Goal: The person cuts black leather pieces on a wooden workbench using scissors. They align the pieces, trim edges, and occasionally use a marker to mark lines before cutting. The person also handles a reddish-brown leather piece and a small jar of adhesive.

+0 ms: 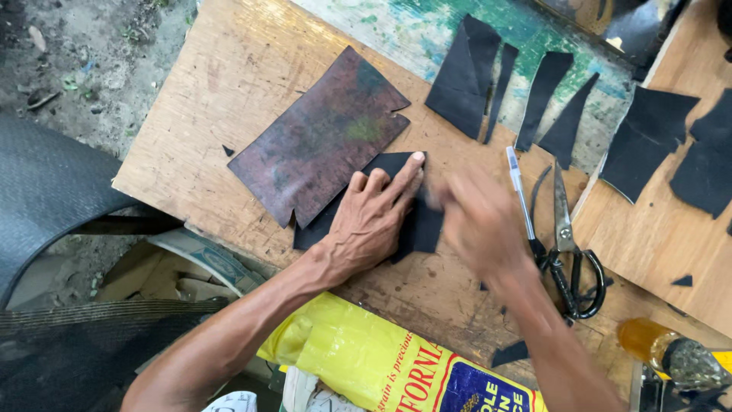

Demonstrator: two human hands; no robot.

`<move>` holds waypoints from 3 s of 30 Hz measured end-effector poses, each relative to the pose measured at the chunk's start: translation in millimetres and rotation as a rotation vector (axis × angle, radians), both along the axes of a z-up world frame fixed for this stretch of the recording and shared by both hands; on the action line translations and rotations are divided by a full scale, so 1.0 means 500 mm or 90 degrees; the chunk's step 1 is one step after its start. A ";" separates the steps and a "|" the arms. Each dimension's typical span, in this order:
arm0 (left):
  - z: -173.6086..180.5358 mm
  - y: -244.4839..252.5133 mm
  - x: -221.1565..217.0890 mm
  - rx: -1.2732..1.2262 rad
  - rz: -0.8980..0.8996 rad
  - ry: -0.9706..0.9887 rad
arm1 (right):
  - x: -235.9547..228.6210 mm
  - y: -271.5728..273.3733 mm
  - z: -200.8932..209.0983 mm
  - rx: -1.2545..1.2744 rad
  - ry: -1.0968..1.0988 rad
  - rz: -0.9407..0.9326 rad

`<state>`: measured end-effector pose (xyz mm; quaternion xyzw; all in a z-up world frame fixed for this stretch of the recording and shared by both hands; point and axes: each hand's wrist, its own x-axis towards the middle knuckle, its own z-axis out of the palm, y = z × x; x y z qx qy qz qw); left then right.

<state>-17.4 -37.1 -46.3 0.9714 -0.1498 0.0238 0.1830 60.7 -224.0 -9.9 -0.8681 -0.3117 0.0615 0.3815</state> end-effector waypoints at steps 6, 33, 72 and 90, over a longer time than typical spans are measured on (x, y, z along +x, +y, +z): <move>-0.010 0.008 -0.009 -0.049 -0.001 0.002 | -0.084 -0.149 0.182 0.187 0.109 -0.299; 0.036 -0.001 -0.060 -0.139 0.051 0.093 | -0.145 -0.080 -0.067 0.230 0.538 -0.313; 0.052 -0.008 -0.123 -0.175 0.185 0.039 | -0.132 -0.078 -0.057 0.198 0.531 -0.281; 0.053 -0.011 -0.121 -0.178 0.187 0.036 | -0.135 -0.065 -0.055 0.166 0.522 -0.294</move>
